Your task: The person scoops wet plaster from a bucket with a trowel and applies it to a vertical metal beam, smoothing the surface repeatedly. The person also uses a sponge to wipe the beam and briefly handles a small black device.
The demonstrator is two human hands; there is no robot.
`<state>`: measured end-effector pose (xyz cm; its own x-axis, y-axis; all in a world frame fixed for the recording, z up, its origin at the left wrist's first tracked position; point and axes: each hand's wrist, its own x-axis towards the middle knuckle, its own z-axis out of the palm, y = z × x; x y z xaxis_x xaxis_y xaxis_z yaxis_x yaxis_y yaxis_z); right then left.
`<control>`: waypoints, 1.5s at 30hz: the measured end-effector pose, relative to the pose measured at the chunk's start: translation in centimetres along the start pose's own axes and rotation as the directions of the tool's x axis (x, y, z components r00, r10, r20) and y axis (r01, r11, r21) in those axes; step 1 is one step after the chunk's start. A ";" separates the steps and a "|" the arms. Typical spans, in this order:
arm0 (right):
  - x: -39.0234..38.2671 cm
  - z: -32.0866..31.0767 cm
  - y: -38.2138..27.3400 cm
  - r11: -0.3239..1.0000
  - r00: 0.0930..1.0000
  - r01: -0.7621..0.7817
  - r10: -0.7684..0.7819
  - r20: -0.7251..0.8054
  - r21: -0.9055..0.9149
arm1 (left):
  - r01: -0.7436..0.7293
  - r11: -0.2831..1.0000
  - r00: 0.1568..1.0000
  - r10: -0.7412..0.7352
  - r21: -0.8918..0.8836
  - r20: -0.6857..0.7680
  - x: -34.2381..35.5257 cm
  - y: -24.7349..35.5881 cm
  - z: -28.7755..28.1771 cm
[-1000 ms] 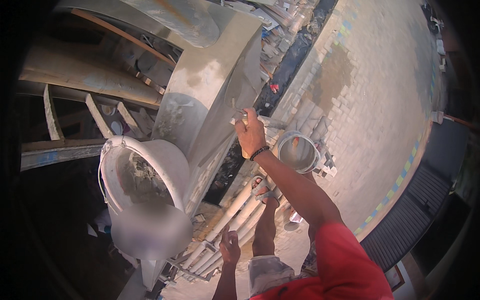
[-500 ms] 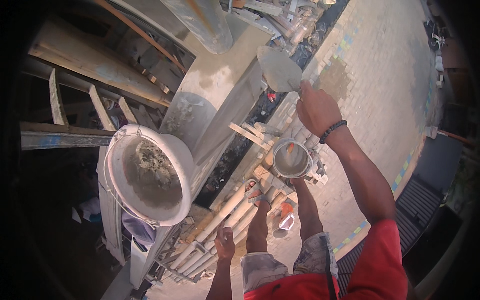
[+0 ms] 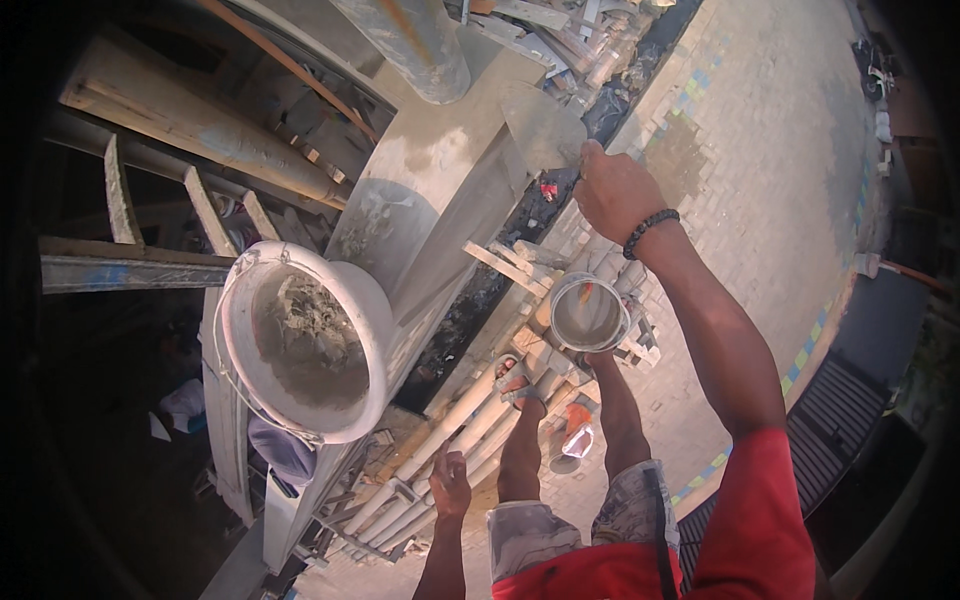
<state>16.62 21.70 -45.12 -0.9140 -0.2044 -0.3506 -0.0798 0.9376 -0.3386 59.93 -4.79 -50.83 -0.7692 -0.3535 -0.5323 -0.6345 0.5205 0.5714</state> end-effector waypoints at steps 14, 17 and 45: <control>-3.4 9.8 -1.0 0.180 0.954 -0.180 0.270 0.128 0.967 | -0.015 1.000 0.999 0.015 0.016 0.029 0.1 1.2 0.5; -1.1 12.7 -3.0 -0.084 0.956 -0.109 0.263 0.128 0.990 | 0.069 0.998 0.997 -0.068 -0.003 0.043 0.0 1.2 0.3; -7.0 14.5 -4.0 0.229 0.933 -0.299 0.276 0.232 0.927 | 0.039 0.998 0.997 -0.036 -0.046 0.073 0.7 1.7 0.8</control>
<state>29.15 15.32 -53.99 -0.7820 0.0033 -0.6233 0.6233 0.0147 -0.7819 58.35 -3.55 -50.72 -0.7387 -0.3144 -0.5963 -0.6668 0.4704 0.5780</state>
